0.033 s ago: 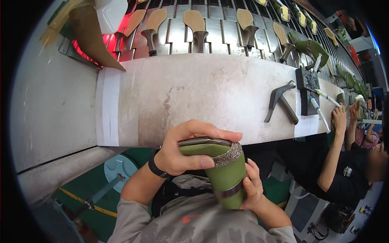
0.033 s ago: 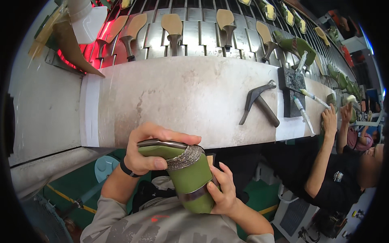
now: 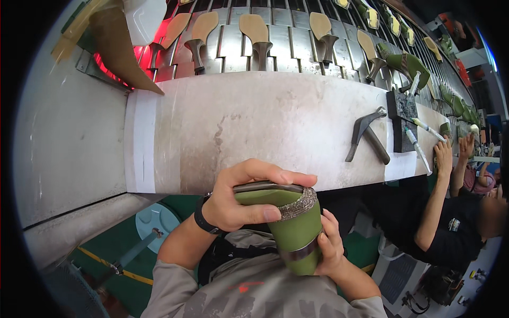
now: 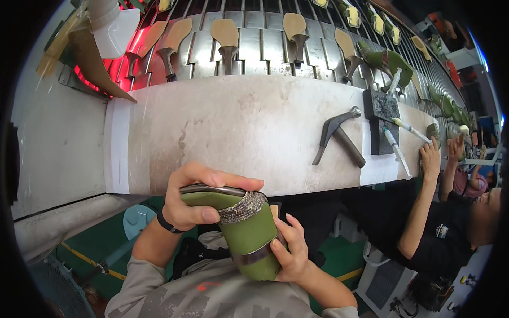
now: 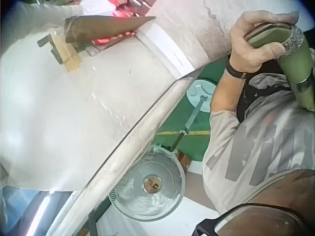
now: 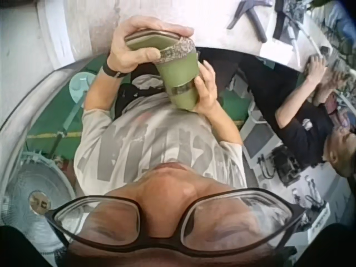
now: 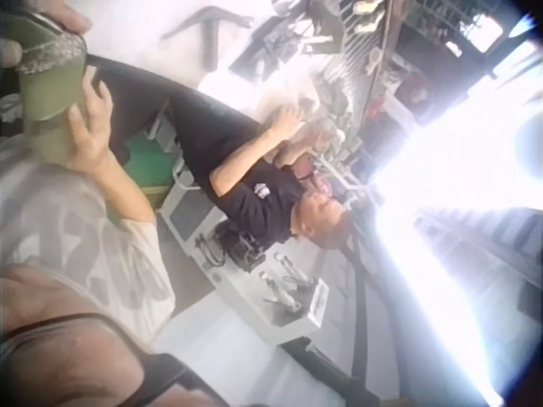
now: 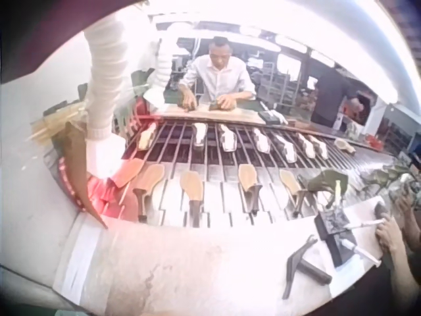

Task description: The person places a pre-shaped sole onto the bottom of a partially assembled high-heel shoe, aligns it by hand, and then uses a hammer to pound the edges and surface of the sole to secure the bond. After finishing one shoe, they place it onto a moving conveyor line and pick up another unfinished shoe to repeat the process.

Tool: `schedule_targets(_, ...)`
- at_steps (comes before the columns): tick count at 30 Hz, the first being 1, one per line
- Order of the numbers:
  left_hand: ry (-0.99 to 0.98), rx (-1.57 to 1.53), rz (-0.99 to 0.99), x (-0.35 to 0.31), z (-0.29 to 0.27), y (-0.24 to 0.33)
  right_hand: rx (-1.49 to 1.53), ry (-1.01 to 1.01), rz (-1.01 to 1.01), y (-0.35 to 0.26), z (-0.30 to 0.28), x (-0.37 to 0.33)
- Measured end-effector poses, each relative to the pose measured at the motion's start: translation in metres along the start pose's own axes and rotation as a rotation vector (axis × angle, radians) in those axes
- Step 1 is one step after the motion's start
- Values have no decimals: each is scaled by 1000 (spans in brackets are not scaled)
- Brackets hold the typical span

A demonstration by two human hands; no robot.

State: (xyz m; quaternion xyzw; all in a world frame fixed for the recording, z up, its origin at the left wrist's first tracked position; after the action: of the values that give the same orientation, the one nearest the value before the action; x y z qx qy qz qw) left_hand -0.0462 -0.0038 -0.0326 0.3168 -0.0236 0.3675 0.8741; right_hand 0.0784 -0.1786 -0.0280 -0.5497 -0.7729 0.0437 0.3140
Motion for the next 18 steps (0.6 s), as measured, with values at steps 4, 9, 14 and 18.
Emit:
schedule_targets(4, 63, -20, 47, 5, -4, 3, -2, -14, 15, -1, -2, 10)
schedule_targets(9, 11, -108, 37, 7, -3, 2, 46, -69, -11, -2, -10, 13)
schedule_targets(14, 195, 8, -18, -3, -9, -19, 152, -44, 67, 4, -11, -5)
schedule_targets(18, 168, 400, -89, 3, -6, -13, 347, 40, 204, 15, -18, -10)
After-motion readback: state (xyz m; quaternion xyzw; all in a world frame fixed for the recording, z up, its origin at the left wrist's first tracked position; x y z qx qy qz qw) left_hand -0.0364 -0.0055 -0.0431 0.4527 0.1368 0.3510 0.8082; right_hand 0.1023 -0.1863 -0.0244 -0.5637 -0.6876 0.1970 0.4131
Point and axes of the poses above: each hand's wrist, its own x-axis towards the middle knuckle, its own z-axis out of the palm, y = z × x, the point moved 9 cm from there along x, towards the middle knuckle, and after that the axes turned 15 degrees about -x, right-handed, at the moved point
